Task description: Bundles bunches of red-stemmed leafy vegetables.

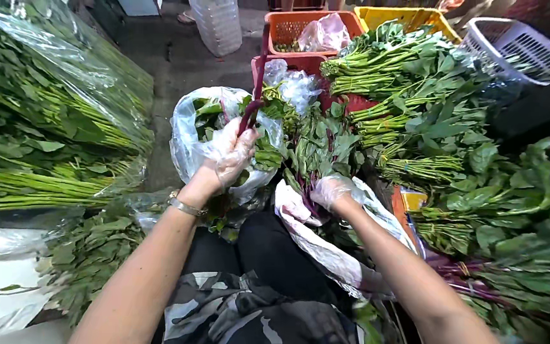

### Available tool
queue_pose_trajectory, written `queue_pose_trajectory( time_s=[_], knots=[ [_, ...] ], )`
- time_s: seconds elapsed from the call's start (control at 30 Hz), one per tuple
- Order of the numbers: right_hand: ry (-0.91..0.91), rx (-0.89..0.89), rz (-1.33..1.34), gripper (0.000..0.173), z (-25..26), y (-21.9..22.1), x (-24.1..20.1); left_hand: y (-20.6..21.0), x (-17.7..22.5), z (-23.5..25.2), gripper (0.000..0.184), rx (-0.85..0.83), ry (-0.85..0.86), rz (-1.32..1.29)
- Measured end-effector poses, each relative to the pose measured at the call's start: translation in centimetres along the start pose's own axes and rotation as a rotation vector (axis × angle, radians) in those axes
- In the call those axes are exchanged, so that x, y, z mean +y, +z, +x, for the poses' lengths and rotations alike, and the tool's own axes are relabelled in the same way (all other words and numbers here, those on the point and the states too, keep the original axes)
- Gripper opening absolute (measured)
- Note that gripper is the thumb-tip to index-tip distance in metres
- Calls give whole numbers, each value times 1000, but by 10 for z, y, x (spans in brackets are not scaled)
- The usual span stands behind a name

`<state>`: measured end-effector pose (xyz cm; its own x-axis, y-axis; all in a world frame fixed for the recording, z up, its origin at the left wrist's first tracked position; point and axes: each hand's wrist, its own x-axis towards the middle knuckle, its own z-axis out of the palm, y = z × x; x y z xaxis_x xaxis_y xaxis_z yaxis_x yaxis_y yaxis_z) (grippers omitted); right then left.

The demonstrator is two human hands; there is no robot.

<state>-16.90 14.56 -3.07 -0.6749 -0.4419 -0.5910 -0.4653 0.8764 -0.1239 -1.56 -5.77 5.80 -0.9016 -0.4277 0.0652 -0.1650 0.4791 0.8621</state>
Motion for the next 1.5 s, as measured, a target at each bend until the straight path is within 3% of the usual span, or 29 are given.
queue_pose_trajectory(
  time_s=[0.13, 0.23, 0.3, 0.37, 0.5, 0.6, 0.73, 0.8, 0.87, 0.93, 0.97, 1.03, 1.13, 1.17, 1.23, 1.3, 1.43, 1.5],
  knots=[
    [-46, 278, 34, 31, -35, -63, 32, -15, 3, -8, 33, 28, -66, 13],
    [-203, 565, 21, 24, -66, -114, 59, -14, -4, -4, 36, 63, -11, -29],
    [-323, 632, 3, 21, -63, -129, 68, -6, -1, 1, 35, 67, 32, -58],
    [-352, 509, -32, 23, -43, -115, 58, 2, 0, 5, 32, 49, 61, -63],
    [-99, 63, -135, 58, 3, -31, 4, 7, -2, 1, 33, 20, 51, -22],
    [-23, -40, -65, 47, 14, -3, -14, -3, 1, -2, 30, 28, 44, -18],
    [-61, -4, 313, 33, -2, -37, 14, -9, -9, -7, 29, 54, 0, -53],
    [-127, 159, 485, 23, -34, -62, 37, -7, -10, -7, 27, 56, 3, -81],
    [-207, 397, 492, 15, -53, -74, 65, -4, -9, -4, 27, 54, 28, -98],
    [-264, 503, 502, 29, -61, -83, 87, 3, -6, 5, 26, 45, 59, -113],
    [-312, 523, 554, 36, -67, -92, 94, 6, -4, 11, 27, 43, 73, -119],
    [-456, 548, 743, 28, -83, -119, 106, 5, 6, 18, 29, 40, 86, -136],
    [-729, 363, 981, 24, -106, -160, 116, 0, 19, 25, 27, 63, 119, -211],
    [-828, 368, 917, 29, -113, -173, 114, -4, 26, 27, 26, 80, 123, -228],
    [-923, 576, 718, 36, -121, -197, 101, -11, 42, 31, 24, 92, 133, -254],
    [-1015, 801, 576, 25, -119, -222, 88, -16, 61, 34, 22, 106, 155, -276],
    [-860, 1043, 364, 27, -128, -250, 34, -11, 104, 37, 20, 117, 131, -427],
    [-892, 1086, 225, 33, -124, -250, 5, -3, 116, 42, 26, 120, 161, -412]
  ],
)
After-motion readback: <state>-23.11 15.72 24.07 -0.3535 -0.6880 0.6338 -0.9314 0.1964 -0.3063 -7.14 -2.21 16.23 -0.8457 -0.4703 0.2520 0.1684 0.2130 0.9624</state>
